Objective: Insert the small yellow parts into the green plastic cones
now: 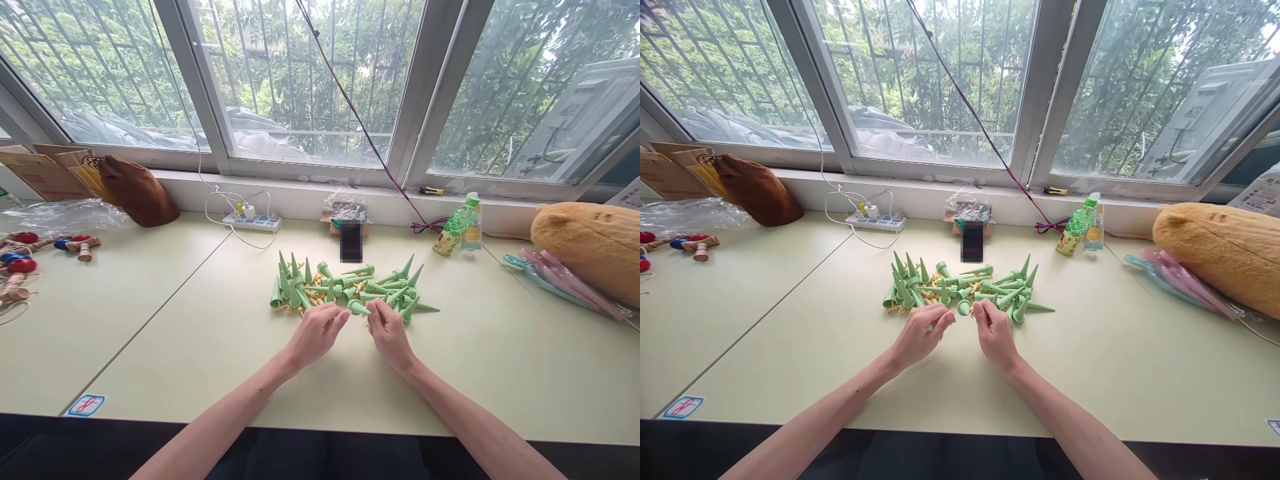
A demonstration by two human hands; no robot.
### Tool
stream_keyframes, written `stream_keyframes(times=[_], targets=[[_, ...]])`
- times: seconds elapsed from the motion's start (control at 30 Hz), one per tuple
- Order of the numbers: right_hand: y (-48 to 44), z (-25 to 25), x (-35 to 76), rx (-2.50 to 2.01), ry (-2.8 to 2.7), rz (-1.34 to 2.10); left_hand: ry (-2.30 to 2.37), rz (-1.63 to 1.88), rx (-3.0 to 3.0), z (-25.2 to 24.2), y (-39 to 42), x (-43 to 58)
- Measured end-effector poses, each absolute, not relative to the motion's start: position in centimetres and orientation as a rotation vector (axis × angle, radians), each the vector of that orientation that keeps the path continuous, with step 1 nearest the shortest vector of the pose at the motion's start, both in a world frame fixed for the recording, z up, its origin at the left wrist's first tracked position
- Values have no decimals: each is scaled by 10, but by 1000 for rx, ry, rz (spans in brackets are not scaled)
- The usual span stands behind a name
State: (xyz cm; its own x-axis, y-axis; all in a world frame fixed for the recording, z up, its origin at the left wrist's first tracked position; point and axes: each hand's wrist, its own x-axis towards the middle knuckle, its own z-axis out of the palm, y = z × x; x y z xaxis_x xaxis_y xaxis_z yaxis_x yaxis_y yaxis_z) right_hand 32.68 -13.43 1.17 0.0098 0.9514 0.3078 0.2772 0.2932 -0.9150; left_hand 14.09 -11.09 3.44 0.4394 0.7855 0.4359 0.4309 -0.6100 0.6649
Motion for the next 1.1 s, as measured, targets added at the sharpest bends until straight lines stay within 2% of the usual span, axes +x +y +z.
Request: stream_keyframes(times=[0.27, 0.7, 1.1], targets=[[-137, 17, 327, -1095, -1684, 735, 982, 886, 2265, 29, -112, 139], [-135, 16, 328, -1081, -1651, 773, 935, 765, 2035, 47, -114, 140], [-136, 16, 326, -1122, -1615, 784, 837, 965, 2098, 34, -115, 140]])
